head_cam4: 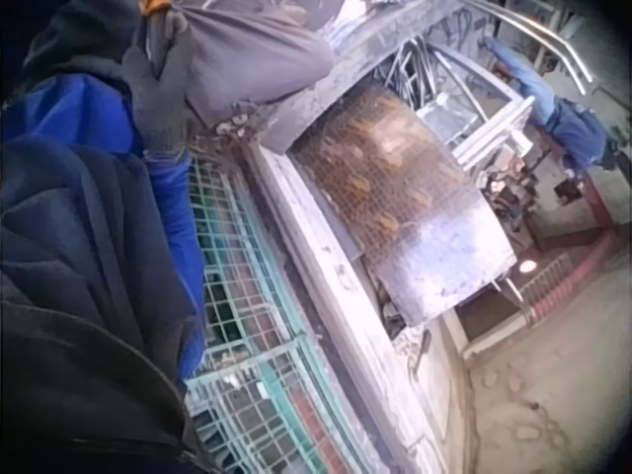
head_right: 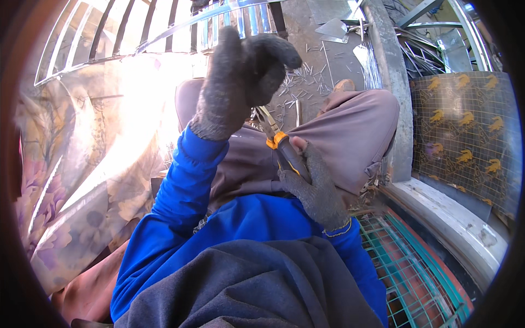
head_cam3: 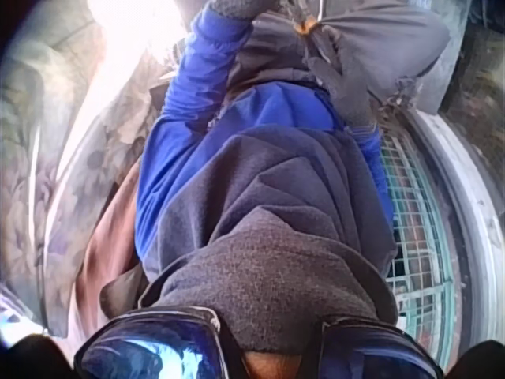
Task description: Repairing a metal rack structure by twisting wires with pliers while sitting in a workshop area.
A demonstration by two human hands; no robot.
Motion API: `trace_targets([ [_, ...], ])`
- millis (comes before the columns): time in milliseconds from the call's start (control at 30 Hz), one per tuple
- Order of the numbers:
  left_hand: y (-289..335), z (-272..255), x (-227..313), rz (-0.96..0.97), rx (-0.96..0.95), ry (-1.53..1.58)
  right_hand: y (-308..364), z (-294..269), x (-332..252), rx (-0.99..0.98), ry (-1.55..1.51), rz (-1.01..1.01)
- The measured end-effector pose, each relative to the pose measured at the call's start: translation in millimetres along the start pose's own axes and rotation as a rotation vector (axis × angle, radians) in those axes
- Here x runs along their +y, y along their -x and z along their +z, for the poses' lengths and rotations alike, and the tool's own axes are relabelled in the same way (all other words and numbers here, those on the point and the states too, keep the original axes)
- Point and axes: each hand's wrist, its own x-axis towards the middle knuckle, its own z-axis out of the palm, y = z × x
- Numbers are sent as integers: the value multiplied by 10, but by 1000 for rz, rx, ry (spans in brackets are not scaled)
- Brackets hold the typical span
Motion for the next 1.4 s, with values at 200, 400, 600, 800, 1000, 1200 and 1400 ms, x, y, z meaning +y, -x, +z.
trace_targets([
  [200, -165, 62, -116, 3, -166, -170, -180, -82, 69, -290, -250, 380],
  [400, -333, 73, -105, 9, -146, -191, -156, -4, 26, -161, -285, 430],
  [600, -23, -275, -662, -87, -59, -31, -117, -38, 27, -120, -390, 379],
  [800, 292, -232, -981, -139, 4, -148, -125, -12, 30, -161, -544, 312],
  [1000, 189, -233, -672, 168, 24, -460, -68, 15, -119, -255, -481, 253],
  [1200, 251, -315, -423, 173, -12, -532, 19, 101, -214, -358, -327, 220],
  [1400, 320, -317, -431, 186, -2, -473, 70, 65, -266, -388, -197, 247],
])
